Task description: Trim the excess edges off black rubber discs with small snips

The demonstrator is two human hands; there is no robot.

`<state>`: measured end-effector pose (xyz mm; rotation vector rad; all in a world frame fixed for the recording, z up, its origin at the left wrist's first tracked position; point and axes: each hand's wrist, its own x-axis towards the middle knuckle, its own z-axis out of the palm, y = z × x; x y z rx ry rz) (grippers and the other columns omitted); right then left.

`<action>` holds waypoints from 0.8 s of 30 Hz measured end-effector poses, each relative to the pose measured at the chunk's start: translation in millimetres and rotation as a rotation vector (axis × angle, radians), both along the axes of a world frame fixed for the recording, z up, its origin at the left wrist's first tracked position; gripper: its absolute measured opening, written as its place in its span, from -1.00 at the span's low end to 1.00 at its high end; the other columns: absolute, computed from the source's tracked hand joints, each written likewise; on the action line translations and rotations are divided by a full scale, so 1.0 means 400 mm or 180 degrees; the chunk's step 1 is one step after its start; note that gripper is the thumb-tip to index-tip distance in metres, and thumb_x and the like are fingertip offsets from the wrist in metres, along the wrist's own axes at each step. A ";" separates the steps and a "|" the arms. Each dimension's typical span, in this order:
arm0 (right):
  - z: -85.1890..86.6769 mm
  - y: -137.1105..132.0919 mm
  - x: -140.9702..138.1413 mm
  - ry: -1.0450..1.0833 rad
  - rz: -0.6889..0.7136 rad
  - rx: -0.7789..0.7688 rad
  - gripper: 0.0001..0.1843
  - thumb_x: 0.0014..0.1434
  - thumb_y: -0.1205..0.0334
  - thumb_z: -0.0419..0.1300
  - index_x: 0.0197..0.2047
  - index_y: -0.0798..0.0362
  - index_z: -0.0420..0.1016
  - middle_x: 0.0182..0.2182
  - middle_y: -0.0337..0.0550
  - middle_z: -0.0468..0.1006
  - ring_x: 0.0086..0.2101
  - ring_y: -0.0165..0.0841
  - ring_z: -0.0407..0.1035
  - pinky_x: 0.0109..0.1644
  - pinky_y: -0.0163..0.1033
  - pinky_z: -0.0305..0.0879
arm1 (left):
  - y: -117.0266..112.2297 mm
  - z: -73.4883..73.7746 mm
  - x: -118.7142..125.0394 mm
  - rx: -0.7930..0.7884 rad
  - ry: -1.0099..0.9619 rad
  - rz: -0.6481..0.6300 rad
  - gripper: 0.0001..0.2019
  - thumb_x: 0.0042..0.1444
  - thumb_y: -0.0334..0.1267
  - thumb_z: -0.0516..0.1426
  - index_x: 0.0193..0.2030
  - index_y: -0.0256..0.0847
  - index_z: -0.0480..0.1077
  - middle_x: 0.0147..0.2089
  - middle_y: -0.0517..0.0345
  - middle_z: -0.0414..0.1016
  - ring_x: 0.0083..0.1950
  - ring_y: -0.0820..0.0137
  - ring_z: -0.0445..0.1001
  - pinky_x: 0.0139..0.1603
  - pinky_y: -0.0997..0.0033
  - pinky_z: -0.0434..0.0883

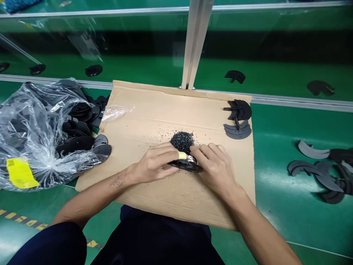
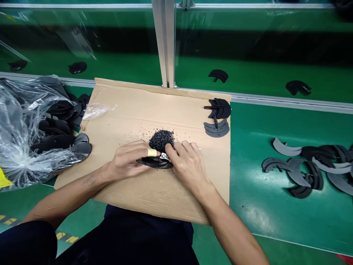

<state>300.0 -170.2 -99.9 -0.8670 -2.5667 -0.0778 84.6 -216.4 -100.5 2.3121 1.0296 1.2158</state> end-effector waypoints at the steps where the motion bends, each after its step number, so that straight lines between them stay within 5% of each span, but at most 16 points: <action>1: -0.001 -0.001 0.000 -0.0008 -0.0003 0.0003 -0.79 0.29 0.49 0.06 -0.15 0.09 0.49 -0.48 -0.17 0.43 -0.38 -0.29 0.17 -0.30 -0.18 -0.01 | 0.001 0.000 0.000 0.0008 0.0025 0.0013 -0.78 0.25 -0.35 0.20 0.02 -0.29 0.44 -0.28 0.02 0.56 -0.27 0.38 0.51 -0.22 0.33 0.53; 12: -0.005 0.006 0.006 0.0330 -0.0126 -0.0187 -0.70 0.23 0.57 0.03 -0.13 0.07 0.47 -0.45 -0.17 0.48 -0.40 -0.31 0.18 -0.31 -0.18 0.00 | 0.004 0.000 -0.004 0.0111 -0.0029 0.0098 -0.85 0.23 -0.41 0.20 -0.06 -0.27 0.46 -0.26 0.03 0.57 -0.25 0.39 0.50 -0.20 0.35 0.49; 20: 0.004 0.008 0.010 0.1283 0.0492 -0.1429 -0.86 0.26 0.37 0.16 -0.11 0.05 0.46 -0.33 -0.10 0.55 -0.33 -0.28 0.41 -0.25 -0.18 0.29 | 0.012 -0.016 -0.001 0.0138 0.0000 0.0415 -0.84 0.31 -0.28 0.16 -0.04 -0.27 0.47 -0.33 0.08 0.48 -0.32 0.42 0.43 -0.31 0.42 0.40; 24: 0.013 0.012 0.010 0.1476 0.0644 -0.1276 -0.89 0.28 0.40 0.13 -0.18 0.03 0.42 -0.41 -0.14 0.50 -0.40 -0.30 0.39 -0.33 -0.20 0.28 | 0.027 0.002 -0.003 -0.0229 -0.0379 0.0122 -0.46 0.39 0.12 -0.07 -0.07 -0.34 0.50 -0.35 0.00 0.47 -0.35 0.41 0.44 -0.37 0.43 0.42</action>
